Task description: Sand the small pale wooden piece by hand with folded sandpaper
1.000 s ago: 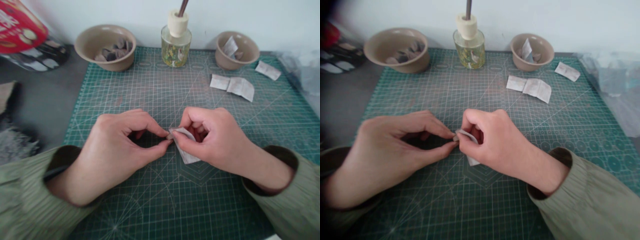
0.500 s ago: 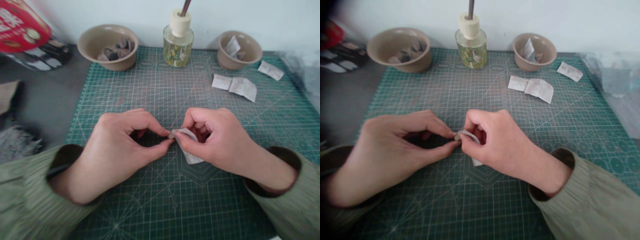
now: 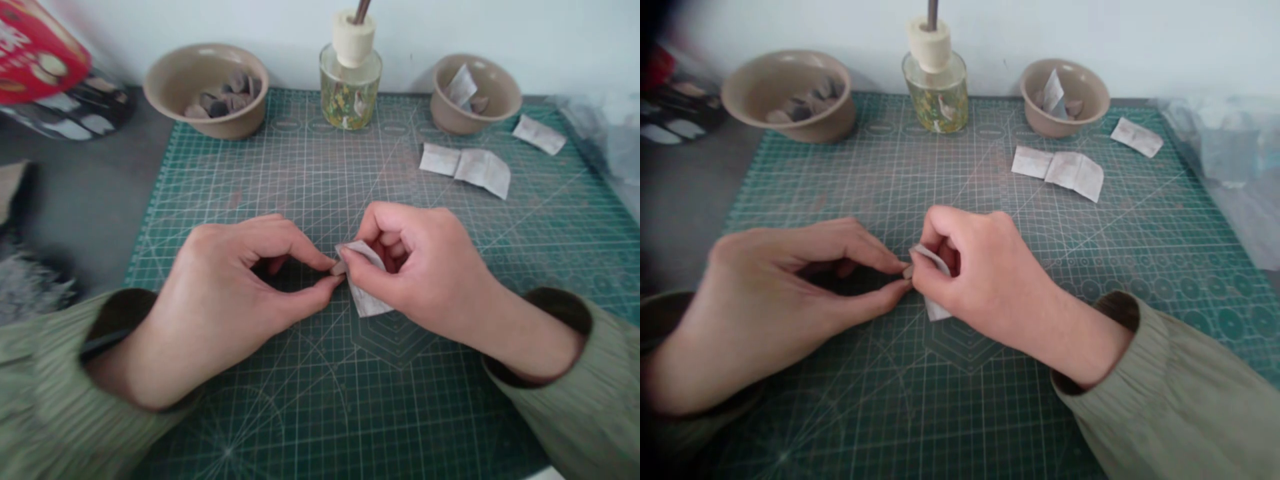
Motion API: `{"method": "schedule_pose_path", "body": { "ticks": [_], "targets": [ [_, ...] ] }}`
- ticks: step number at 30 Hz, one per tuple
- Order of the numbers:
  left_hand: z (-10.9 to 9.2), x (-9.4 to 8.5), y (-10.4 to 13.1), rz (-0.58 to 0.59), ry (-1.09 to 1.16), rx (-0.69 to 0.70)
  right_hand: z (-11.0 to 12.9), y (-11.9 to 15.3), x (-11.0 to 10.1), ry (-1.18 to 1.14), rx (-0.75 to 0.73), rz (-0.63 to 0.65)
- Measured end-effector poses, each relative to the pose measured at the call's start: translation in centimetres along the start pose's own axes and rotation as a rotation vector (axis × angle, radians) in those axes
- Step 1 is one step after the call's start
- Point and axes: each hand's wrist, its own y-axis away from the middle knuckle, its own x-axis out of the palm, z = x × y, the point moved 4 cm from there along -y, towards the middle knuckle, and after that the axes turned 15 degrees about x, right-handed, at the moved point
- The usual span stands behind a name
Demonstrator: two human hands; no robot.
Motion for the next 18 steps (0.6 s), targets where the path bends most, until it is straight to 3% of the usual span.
{"method": "schedule_pose_path", "body": {
  "ticks": [18],
  "targets": [
    [-0.03,0.04,0.11,0.007,0.010,0.016,0.11,-0.13,0.11,0.005,-0.022,0.027]
  ]
}}
